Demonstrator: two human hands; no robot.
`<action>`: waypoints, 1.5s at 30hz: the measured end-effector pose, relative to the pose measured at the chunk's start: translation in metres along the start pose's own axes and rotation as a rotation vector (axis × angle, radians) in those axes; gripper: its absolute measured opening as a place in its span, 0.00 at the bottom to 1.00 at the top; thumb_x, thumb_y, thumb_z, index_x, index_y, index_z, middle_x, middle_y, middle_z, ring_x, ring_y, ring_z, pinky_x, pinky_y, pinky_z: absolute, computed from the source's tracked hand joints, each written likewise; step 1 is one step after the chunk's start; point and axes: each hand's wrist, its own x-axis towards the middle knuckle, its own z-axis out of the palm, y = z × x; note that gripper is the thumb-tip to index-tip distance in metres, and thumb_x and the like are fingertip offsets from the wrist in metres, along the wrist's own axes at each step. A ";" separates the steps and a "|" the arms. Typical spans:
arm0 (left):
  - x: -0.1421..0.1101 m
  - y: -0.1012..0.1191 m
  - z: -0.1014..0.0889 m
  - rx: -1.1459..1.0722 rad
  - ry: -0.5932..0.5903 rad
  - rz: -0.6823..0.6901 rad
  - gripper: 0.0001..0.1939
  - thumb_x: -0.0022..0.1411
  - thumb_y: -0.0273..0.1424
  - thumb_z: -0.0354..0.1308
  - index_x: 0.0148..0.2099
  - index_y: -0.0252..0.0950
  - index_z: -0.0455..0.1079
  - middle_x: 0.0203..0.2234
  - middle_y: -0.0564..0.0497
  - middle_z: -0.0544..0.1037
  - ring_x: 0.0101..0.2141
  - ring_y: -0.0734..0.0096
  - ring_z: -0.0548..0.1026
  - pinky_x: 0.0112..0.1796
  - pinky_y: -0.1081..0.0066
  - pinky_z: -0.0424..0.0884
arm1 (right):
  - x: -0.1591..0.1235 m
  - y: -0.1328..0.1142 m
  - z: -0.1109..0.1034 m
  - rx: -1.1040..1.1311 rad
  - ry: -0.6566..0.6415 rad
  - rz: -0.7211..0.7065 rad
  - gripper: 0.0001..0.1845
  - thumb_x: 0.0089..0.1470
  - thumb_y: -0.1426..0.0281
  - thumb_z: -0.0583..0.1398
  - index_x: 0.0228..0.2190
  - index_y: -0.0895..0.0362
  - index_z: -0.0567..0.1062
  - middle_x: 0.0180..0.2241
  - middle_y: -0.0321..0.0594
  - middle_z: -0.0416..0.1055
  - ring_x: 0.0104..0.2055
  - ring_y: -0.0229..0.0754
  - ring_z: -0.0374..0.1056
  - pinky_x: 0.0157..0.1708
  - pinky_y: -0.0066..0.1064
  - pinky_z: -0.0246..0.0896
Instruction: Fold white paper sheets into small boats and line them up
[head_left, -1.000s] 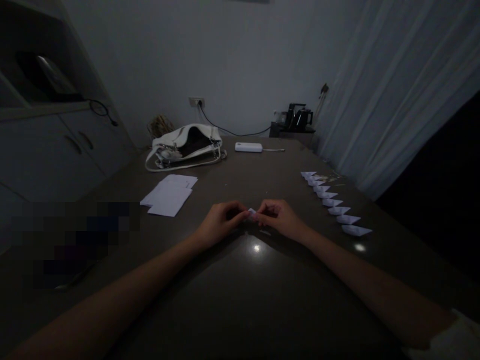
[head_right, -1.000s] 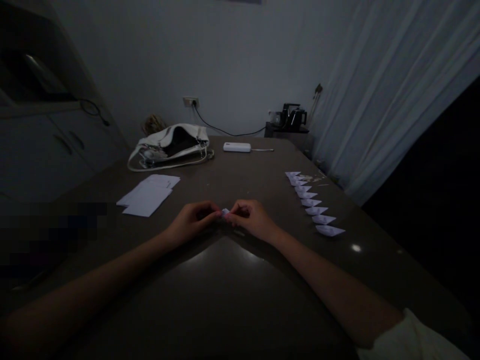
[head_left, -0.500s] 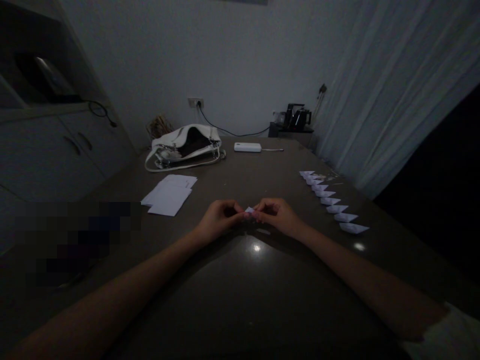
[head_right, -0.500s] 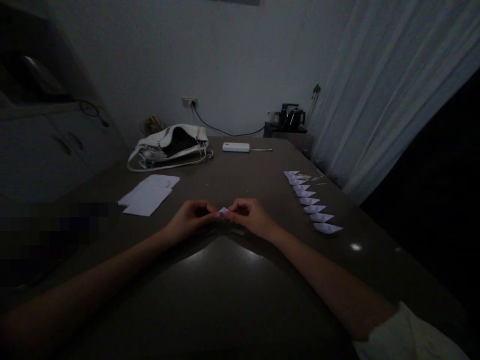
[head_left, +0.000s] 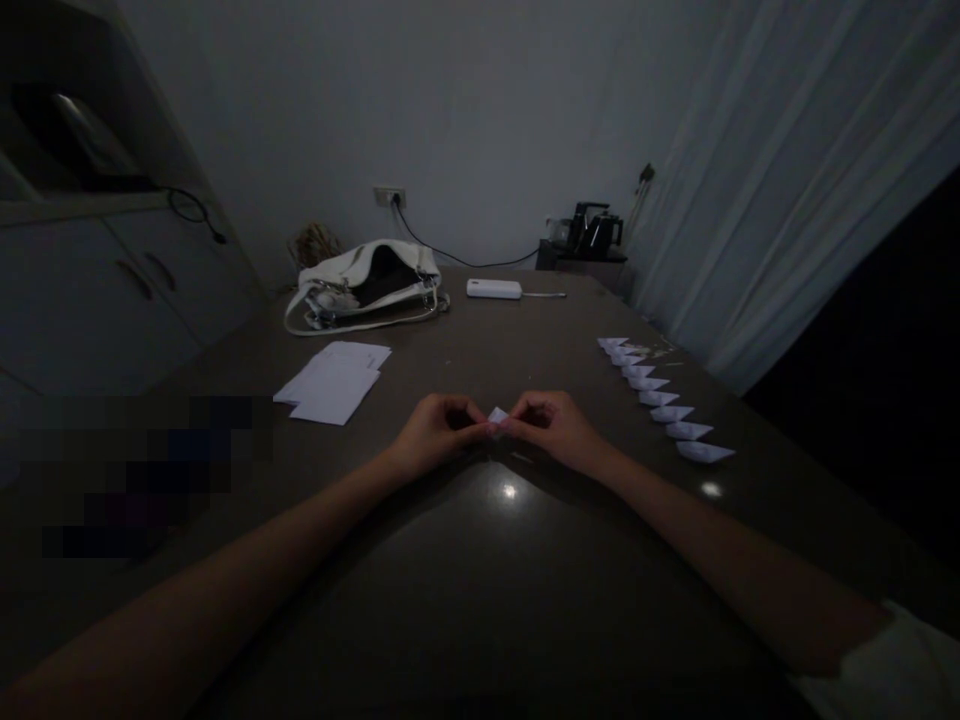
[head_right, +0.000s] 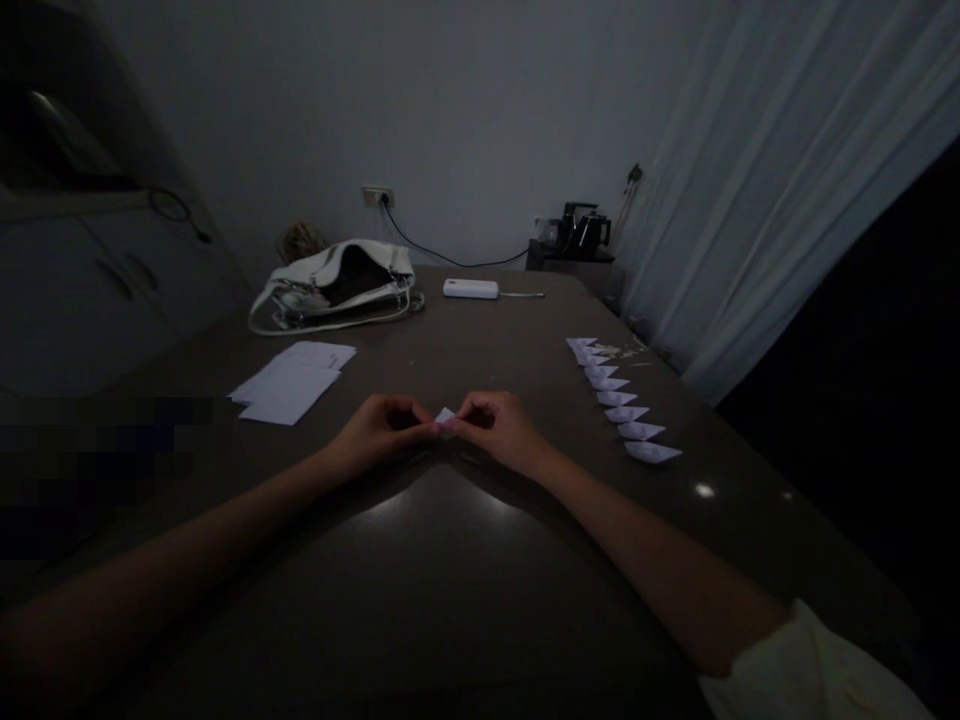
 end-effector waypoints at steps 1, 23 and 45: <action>0.000 0.000 0.000 -0.002 -0.001 0.001 0.15 0.51 0.38 0.63 0.30 0.29 0.71 0.23 0.50 0.75 0.25 0.74 0.71 0.25 0.76 0.65 | 0.000 -0.001 0.000 0.005 0.001 0.002 0.15 0.46 0.60 0.64 0.23 0.59 0.71 0.22 0.36 0.69 0.24 0.35 0.64 0.25 0.27 0.58; 0.003 -0.005 -0.004 0.043 -0.088 0.009 0.19 0.57 0.43 0.56 0.37 0.30 0.74 0.27 0.48 0.78 0.29 0.68 0.74 0.31 0.72 0.67 | -0.003 -0.004 0.000 -0.056 -0.030 -0.110 0.11 0.50 0.64 0.62 0.34 0.57 0.73 0.31 0.39 0.72 0.31 0.38 0.69 0.33 0.30 0.64; 0.005 -0.006 -0.001 -0.176 -0.006 0.010 0.14 0.52 0.37 0.63 0.32 0.30 0.69 0.24 0.52 0.74 0.25 0.76 0.71 0.28 0.77 0.65 | 0.001 -0.003 0.003 0.188 0.100 0.048 0.13 0.45 0.63 0.65 0.24 0.57 0.68 0.23 0.36 0.72 0.25 0.37 0.69 0.27 0.27 0.61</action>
